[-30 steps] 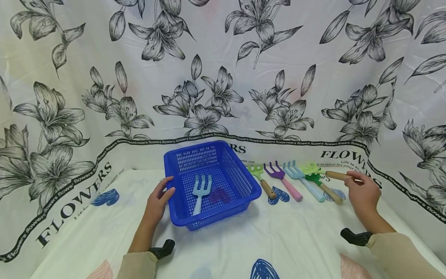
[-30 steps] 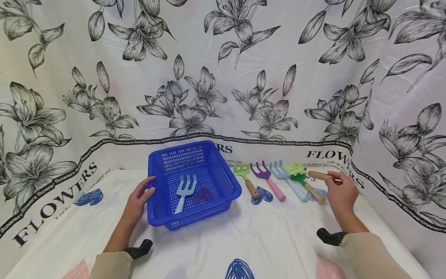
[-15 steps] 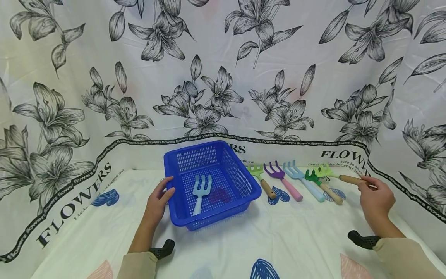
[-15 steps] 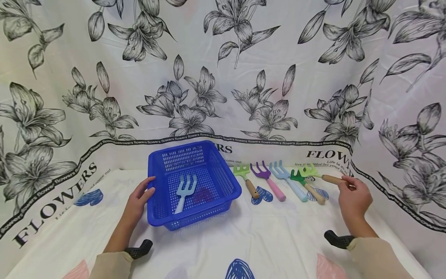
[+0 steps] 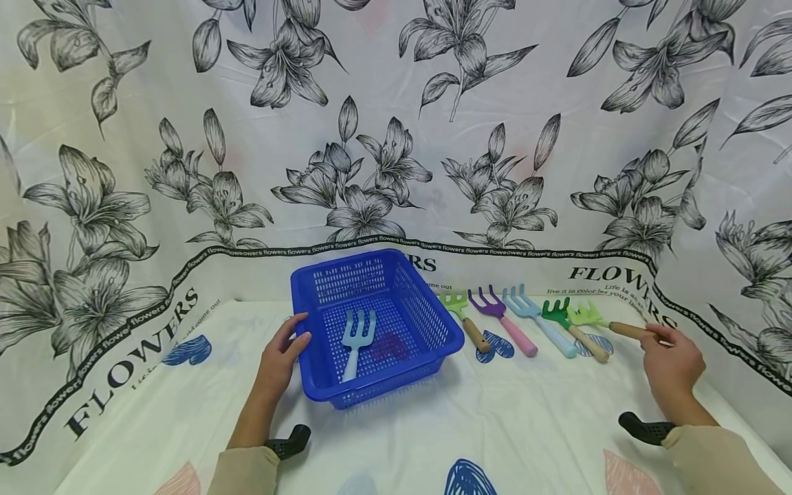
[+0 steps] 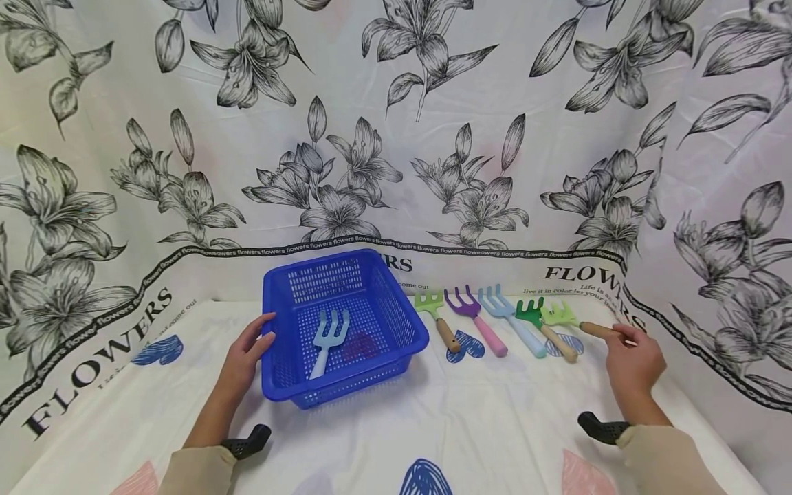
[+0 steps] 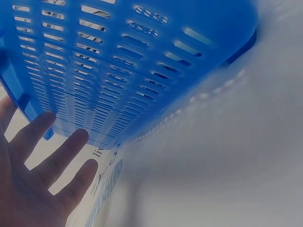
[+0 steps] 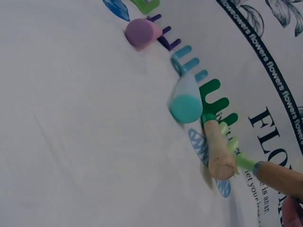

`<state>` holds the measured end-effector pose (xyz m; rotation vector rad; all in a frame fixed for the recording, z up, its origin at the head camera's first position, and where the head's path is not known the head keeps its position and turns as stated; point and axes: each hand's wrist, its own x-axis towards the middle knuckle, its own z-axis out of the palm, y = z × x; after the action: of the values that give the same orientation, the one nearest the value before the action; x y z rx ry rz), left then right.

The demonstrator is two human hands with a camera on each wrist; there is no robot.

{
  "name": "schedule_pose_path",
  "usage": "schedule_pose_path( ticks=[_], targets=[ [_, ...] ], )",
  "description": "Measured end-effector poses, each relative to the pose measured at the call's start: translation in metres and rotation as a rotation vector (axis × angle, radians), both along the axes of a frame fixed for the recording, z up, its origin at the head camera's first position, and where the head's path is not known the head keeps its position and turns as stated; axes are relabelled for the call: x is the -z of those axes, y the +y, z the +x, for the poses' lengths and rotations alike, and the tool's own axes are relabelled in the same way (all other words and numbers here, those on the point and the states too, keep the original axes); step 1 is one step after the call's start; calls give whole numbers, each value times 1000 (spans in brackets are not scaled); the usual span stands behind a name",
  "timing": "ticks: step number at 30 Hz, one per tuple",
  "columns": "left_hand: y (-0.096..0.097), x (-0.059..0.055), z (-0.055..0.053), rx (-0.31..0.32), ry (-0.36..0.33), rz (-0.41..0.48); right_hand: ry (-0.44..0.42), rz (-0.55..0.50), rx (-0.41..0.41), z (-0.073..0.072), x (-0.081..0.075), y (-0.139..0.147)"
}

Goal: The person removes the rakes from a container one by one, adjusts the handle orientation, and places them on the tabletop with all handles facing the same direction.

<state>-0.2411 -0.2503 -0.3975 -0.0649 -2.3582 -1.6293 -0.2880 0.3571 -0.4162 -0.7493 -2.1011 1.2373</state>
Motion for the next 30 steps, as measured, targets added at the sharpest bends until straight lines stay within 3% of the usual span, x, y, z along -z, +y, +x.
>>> schedule_pose_path(
  ticks=[4,13,20,30],
  targets=[
    [-3,5,-5,8,2,11,-41,14,-16,0,5,4],
    [-15,32,-25,-9,5,7,-170,78,-80,-2,17,17],
    [-16,35,-27,-14,19,0,-276,82,-145,-1,23,22],
    [-16,35,-27,-23,16,-10,-337,136,-186,-3,31,27]
  ],
)
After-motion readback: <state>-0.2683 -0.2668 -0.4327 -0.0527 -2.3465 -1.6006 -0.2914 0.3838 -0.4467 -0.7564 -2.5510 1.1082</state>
